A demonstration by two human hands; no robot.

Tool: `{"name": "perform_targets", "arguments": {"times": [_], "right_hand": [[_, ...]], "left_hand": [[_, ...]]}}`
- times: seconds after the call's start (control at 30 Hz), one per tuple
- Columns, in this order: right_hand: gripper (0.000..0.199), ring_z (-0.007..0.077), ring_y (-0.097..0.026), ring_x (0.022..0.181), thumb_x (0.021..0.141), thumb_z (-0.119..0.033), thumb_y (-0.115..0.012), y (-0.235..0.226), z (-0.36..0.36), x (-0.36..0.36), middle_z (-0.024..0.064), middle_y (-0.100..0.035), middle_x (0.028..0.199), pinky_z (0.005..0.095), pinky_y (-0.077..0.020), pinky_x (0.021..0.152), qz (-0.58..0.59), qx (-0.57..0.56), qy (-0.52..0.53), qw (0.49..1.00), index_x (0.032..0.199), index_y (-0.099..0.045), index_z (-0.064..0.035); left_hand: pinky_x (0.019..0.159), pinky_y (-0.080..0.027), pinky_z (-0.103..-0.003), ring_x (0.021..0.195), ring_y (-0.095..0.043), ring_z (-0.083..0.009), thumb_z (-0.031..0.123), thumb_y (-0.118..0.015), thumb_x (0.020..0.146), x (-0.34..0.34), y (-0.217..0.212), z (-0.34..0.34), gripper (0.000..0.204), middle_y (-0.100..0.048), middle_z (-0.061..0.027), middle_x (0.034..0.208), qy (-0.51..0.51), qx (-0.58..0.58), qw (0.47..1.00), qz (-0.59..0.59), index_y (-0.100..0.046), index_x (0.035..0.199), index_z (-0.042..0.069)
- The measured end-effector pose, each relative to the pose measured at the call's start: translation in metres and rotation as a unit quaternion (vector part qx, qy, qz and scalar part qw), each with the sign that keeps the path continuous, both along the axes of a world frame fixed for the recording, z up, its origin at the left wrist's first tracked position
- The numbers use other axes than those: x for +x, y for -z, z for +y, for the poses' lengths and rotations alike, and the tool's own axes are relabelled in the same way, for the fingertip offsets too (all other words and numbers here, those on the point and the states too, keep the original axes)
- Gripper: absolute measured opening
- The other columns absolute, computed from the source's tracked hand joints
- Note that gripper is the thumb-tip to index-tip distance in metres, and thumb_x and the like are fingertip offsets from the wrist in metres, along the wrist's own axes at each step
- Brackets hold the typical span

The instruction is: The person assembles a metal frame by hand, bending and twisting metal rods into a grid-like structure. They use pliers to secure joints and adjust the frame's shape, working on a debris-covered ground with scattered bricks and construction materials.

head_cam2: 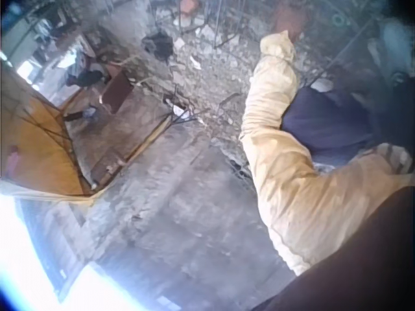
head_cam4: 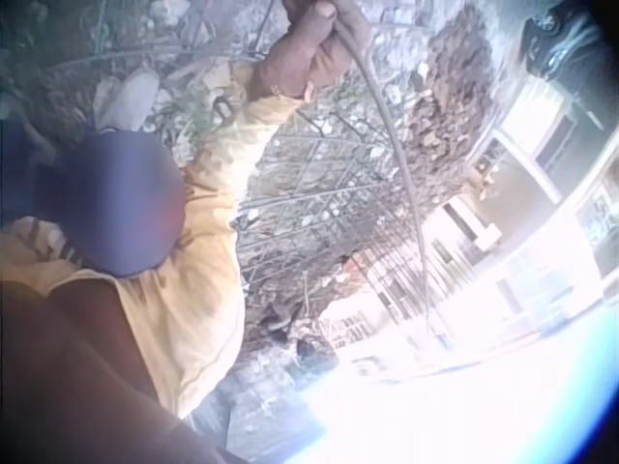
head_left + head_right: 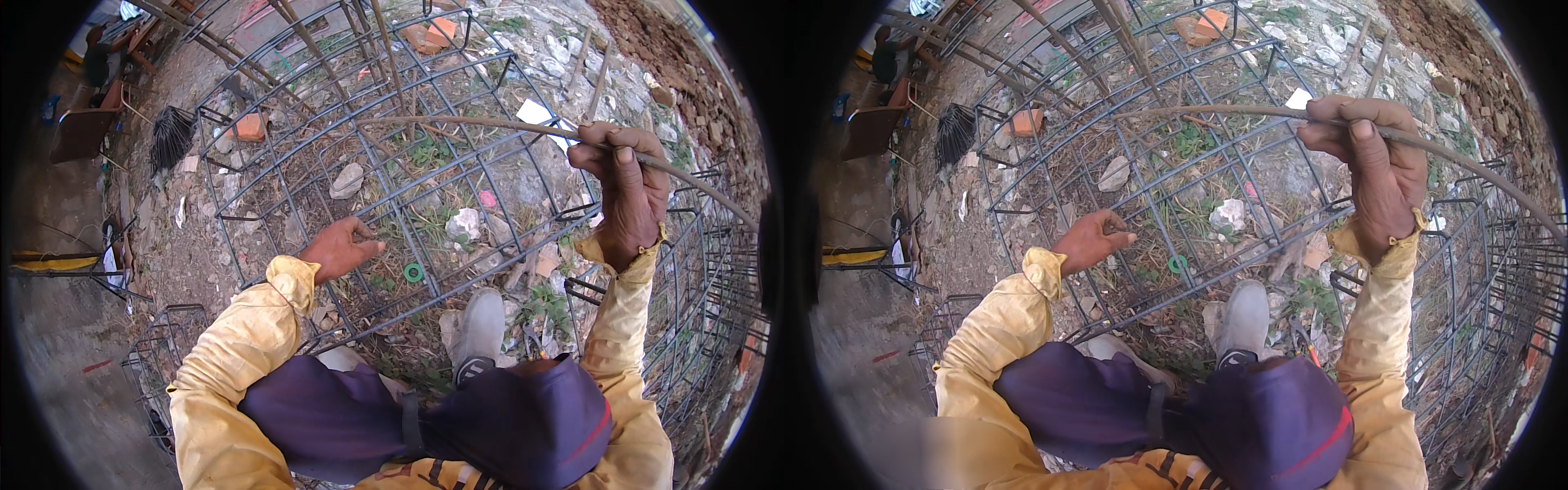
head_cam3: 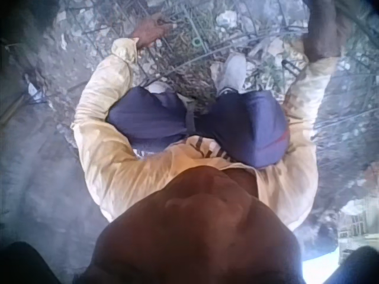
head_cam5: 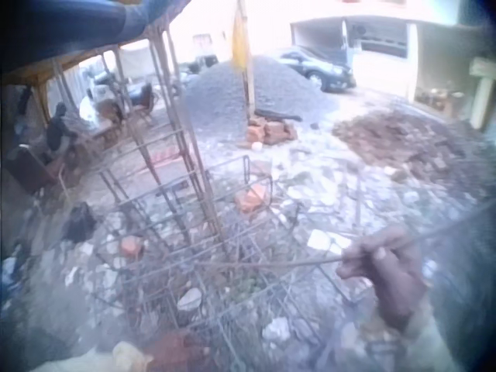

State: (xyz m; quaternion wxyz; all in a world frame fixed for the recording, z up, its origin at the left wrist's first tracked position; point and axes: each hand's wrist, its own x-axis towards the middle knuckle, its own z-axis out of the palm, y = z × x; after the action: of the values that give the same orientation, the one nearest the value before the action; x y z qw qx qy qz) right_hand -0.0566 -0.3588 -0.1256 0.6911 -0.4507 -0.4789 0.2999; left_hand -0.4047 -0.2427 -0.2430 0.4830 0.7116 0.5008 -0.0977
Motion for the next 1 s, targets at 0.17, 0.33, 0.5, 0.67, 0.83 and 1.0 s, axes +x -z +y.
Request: {"name": "perform_targets", "arguments": {"times": [0.17,0.33,0.5,0.67,0.83,1.0], "right_hand": [[0.018,0.0275,-0.068,0.089,0.099,-0.012,-0.046,0.004,0.004,-0.001,0.0228,-0.063,0.107,0.0373,-0.0568,0.081,-0.011,0.014,0.003,1.000,0.110,-0.052,0.0003],[0.017,0.0290,-0.068,0.085,0.098,-0.011,-0.047,-0.002,-0.006,-0.008,0.0247,-0.062,0.105,0.0394,-0.0560,0.081,-0.022,0.050,0.001,0.999,0.109,-0.051,-0.0003],[0.016,0.0293,-0.068,0.085,0.098,-0.011,-0.046,0.000,-0.003,-0.009,0.0260,-0.062,0.105,0.0395,-0.0569,0.080,-0.033,0.037,0.001,0.999,0.110,-0.050,0.0001],[0.015,0.0293,-0.068,0.087,0.098,-0.009,-0.047,-0.003,0.003,-0.005,0.0259,-0.063,0.105,0.0378,-0.0585,0.078,-0.070,0.009,-0.016,0.997,0.108,-0.052,0.0012],[0.018,0.0291,-0.069,0.090,0.097,-0.008,-0.049,-0.021,0.034,-0.022,0.0236,-0.065,0.103,0.0370,-0.0590,0.079,-0.110,0.021,-0.044,0.993,0.111,-0.054,0.0028],[0.026,0.0222,-0.068,0.088,0.100,-0.019,-0.045,-0.052,0.092,-0.031,0.0184,-0.066,0.106,0.0346,-0.0568,0.080,-0.254,0.075,-0.123,0.957,0.116,-0.056,-0.0016]], "left_hand": [[0.087,-0.046,-0.042,0.099,-0.060,-0.0321,0.069,-0.055,0.079,0.019,0.021,-0.056,0.081,-0.062,-0.0230,0.101,0.131,-0.093,0.986,0.042,-0.054,0.120,-0.001],[0.083,-0.046,-0.044,0.090,-0.060,-0.0337,0.070,-0.045,0.085,0.019,0.050,-0.085,0.074,-0.062,-0.0203,0.092,0.224,-0.137,0.965,0.007,-0.062,0.107,0.001],[0.081,-0.046,-0.045,0.087,-0.064,-0.0313,0.062,-0.036,0.093,0.025,0.053,-0.088,0.066,-0.066,-0.0158,0.083,0.240,-0.193,0.951,-0.005,-0.067,0.092,0.003],[0.083,-0.045,-0.047,0.087,-0.062,-0.0357,0.057,-0.034,0.095,0.028,0.050,-0.092,0.063,-0.065,-0.0182,0.084,0.246,-0.166,0.955,0.001,-0.065,0.097,0.003],[0.084,-0.044,-0.048,0.088,-0.061,-0.0379,0.056,-0.032,0.096,0.030,0.034,-0.087,0.061,-0.064,-0.0196,0.084,0.260,-0.163,0.952,0.005,-0.063,0.100,0.004],[0.082,-0.044,-0.048,0.087,-0.060,-0.0390,0.054,-0.033,0.096,0.031,-0.009,-0.074,0.060,-0.062,-0.0203,0.082,0.254,-0.196,0.946,0.040,-0.064,0.095,0.003]]}}
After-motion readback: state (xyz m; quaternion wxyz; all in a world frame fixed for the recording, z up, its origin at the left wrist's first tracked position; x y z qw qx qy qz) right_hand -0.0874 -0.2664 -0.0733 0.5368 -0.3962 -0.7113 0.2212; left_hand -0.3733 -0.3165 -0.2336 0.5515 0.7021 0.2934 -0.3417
